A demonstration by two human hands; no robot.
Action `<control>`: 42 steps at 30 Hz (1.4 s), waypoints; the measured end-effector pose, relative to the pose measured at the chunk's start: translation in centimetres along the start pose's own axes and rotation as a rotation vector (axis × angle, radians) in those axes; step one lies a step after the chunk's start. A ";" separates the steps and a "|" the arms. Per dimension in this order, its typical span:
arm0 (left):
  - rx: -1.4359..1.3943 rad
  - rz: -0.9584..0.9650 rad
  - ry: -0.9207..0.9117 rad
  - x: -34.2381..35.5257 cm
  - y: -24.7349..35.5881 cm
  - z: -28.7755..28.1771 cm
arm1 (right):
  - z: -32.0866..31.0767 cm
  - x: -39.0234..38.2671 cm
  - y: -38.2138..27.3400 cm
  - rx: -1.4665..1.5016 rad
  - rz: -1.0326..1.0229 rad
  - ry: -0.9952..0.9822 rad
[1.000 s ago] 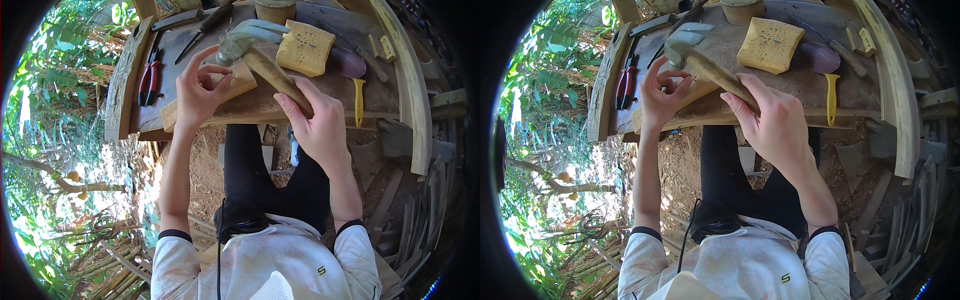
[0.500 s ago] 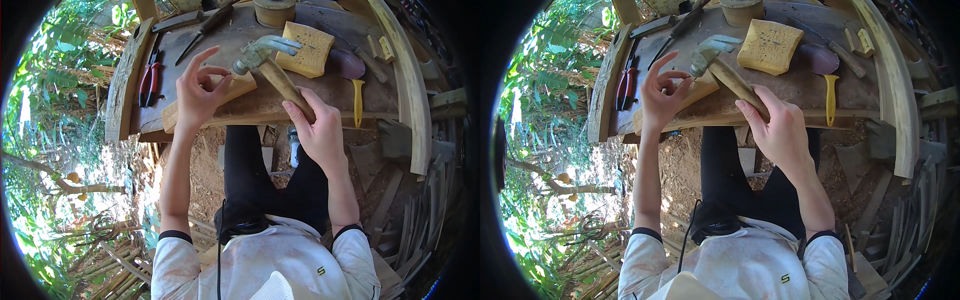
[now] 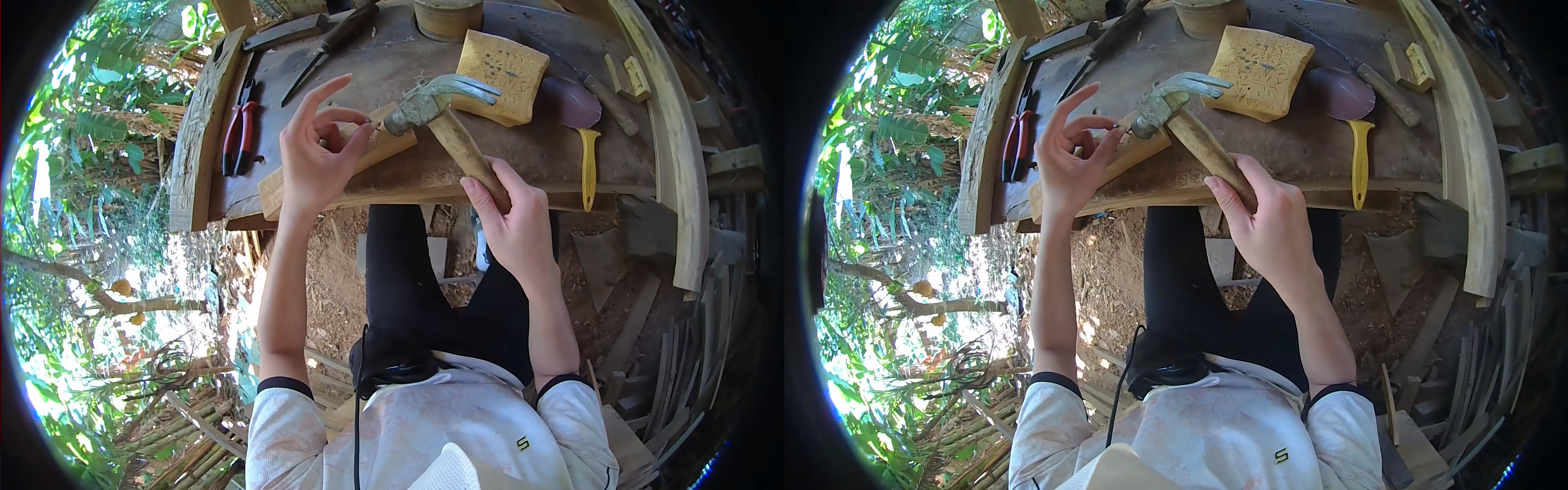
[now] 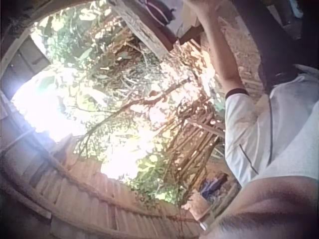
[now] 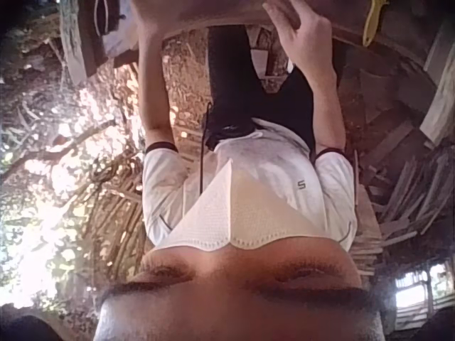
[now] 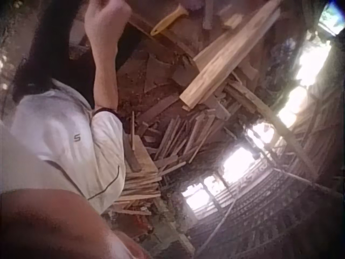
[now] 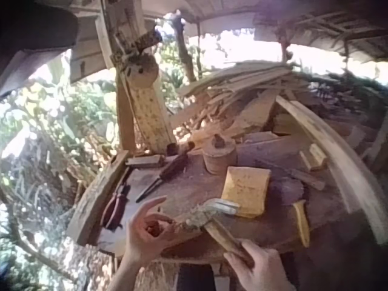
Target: The person smooths a rectangular wooden block with sandpaper, then uses a hammer to drive a nail into the block. Finally, the person uses a brush to sweep sawdust off the workbench and the wooden block.
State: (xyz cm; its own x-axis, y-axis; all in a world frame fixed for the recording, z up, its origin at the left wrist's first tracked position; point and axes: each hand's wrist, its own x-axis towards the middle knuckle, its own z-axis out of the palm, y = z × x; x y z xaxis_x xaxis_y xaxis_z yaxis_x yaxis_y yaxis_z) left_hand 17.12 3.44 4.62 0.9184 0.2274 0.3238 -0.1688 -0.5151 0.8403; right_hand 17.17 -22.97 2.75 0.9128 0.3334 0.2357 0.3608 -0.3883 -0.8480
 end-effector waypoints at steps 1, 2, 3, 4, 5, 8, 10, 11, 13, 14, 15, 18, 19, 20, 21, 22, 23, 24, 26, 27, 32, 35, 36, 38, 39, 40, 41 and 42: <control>-0.002 -0.001 0.001 0.0 0.0 0.0 | 0.1 0.0 0.1 0.006 0.005 0.001; -0.003 -0.003 0.002 0.0 -0.1 0.1 | 0.1 -0.1 0.1 0.011 0.009 0.002; -0.005 -0.004 0.003 0.0 -0.1 0.2 | 0.2 -0.1 0.2 0.017 0.014 0.003; -0.008 -0.002 0.005 0.0 -0.2 0.2 | 0.2 -0.1 0.2 0.029 0.023 0.001; -0.010 -0.001 0.006 0.0 -0.2 0.2 | 0.3 -0.2 0.3 0.041 0.033 -0.001; -0.008 -0.001 0.009 0.0 -0.2 0.1 | 0.3 -0.2 0.4 0.048 0.049 -0.003; -0.009 -0.006 0.009 0.0 -0.2 0.1 | 0.4 -0.2 0.5 0.048 0.049 0.001; -0.012 -0.010 0.009 0.0 -0.2 0.1 | 0.4 -0.2 0.6 0.052 0.045 0.005; -0.017 -0.015 0.010 0.0 -0.1 0.1 | 0.5 -0.2 0.6 0.060 0.042 0.010; -0.020 -0.016 0.012 0.0 -0.1 0.1 | 0.5 -0.2 0.6 0.065 0.041 0.011; -0.022 -0.018 0.014 0.0 -0.1 0.1 | 0.5 -0.2 0.6 0.071 0.041 0.012; -0.027 -0.024 0.015 0.0 0.0 0.0 | 0.5 -0.2 0.6 0.052 0.050 0.002; -0.024 -0.022 0.016 0.0 0.0 0.0 | 0.5 -0.2 0.6 0.053 0.051 0.005; -0.020 -0.020 0.018 0.0 -0.1 0.0 | 0.5 -0.3 0.6 0.054 0.052 0.008; -0.017 -0.019 0.019 0.0 -0.1 0.1 | 0.6 -0.3 0.6 0.055 0.053 0.011; -0.016 -0.022 0.018 0.0 -0.1 0.1 | 0.6 -0.3 0.7 0.054 0.055 0.011; -0.014 -0.025 0.017 0.0 0.0 0.1 | 0.6 -0.3 0.8 0.053 0.057 0.012; -0.012 -0.027 0.015 0.0 0.1 0.1 | 0.6 -0.4 0.8 0.052 0.059 0.012; -0.018 -0.020 0.018 0.0 0.0 0.0 | 0.7 -0.3 0.8 0.052 0.051 0.014; -0.020 -0.017 0.019 -0.1 0.0 -0.1 | 0.7 -0.3 0.8 0.052 0.047 0.015; -0.022 -0.019 0.012 0.0 0.0 -0.1 | 0.6 -0.4 0.7 0.053 0.067 0.010; -0.025 -0.020 0.017 -0.1 0.0 -0.1 | 0.7 -0.4 1.0 0.053 0.065 0.011; -0.026 -0.022 0.020 -0.1 0.1 -0.1 | 0.8 -0.4 1.1 0.054 0.061 0.013; -0.018 -0.012 0.017 0.0 0.0 0.0 | 0.8 -0.4 1.2 0.054 0.061 0.018; -0.015 -0.007 0.016 0.0 -0.1 0.0 | 0.8 -0.5 1.2 0.055 0.061 0.020; -0.041 0.003 0.039 0.0 -0.1 -0.2 | 0.8 -0.4 1.1 0.056 0.060 0.020; -0.067 0.013 0.062 0.0 -0.2 -0.4 | 0.8 -0.4 1.1 0.058 0.060 0.019; -0.093 0.023 0.085 0.0 -0.3 -0.5 | 0.8 -0.4 1.0 0.060 0.060 0.019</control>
State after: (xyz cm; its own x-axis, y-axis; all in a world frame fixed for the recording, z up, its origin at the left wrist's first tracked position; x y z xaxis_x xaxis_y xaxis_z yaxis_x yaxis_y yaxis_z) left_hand 17.01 4.03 4.63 0.8811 0.2875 0.3755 -0.2254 -0.4428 0.8678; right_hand 17.00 -22.80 1.41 0.9360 0.2948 0.1922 0.2940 -0.3545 -0.8876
